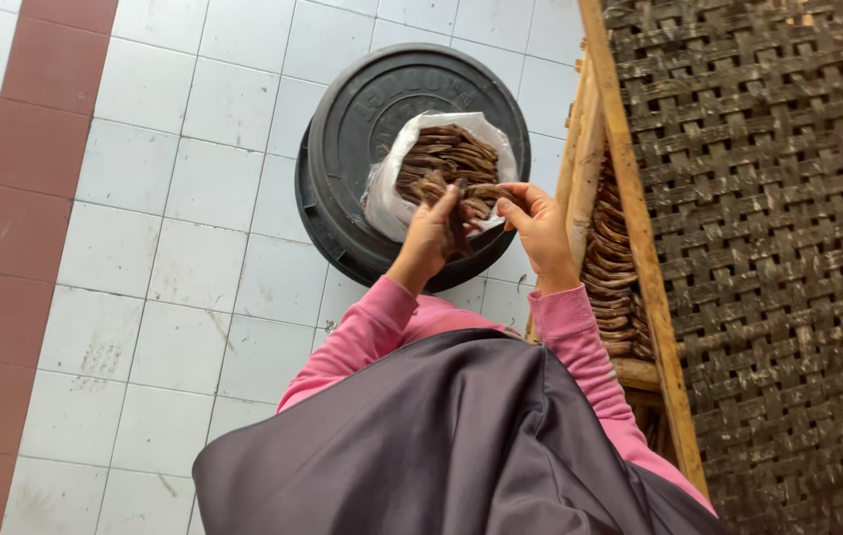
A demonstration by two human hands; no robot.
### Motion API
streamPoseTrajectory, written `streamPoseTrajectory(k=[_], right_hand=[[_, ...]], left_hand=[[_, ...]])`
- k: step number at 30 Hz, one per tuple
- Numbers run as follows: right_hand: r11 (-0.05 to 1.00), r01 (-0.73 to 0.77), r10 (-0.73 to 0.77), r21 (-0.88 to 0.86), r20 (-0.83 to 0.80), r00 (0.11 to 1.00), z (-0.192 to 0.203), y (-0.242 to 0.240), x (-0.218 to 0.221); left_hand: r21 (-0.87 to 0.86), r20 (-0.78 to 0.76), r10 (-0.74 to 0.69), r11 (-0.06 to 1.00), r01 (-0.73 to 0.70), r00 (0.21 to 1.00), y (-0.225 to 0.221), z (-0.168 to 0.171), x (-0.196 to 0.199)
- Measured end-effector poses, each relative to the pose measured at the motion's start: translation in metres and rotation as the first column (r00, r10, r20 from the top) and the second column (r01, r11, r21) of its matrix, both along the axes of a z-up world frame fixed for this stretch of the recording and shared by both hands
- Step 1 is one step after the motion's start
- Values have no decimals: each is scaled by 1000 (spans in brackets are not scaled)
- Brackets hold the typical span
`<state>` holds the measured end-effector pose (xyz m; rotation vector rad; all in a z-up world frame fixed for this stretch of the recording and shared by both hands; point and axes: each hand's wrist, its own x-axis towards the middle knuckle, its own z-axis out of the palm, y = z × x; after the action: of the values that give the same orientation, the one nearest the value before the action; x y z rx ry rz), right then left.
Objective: The person picks up dried food items from a woven tray and places them into a plastic bag by hand.
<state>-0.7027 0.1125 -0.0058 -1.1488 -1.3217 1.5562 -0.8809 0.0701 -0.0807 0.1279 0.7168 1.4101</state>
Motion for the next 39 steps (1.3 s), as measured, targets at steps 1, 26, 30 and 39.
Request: streamPoseTrajectory(k=[1, 26, 30, 39], right_hand=[[999, -3, 2, -37, -43, 999, -8, 7, -6], [881, -370, 7, 296, 773, 634, -78, 18, -140], [783, -535, 11, 318, 853, 522, -69, 23, -139], [714, -646, 296, 272, 719, 629, -108, 43, -141]], left_hand=[[14, -37, 33, 999, -32, 999, -2, 1, -19], [-174, -909, -123, 980, -93, 398, -10, -12, -101], [-156, -903, -113, 985, -72, 415, -9, -10, -102], [-139, -919, -114, 990, -38, 378, -8, -13, -108]])
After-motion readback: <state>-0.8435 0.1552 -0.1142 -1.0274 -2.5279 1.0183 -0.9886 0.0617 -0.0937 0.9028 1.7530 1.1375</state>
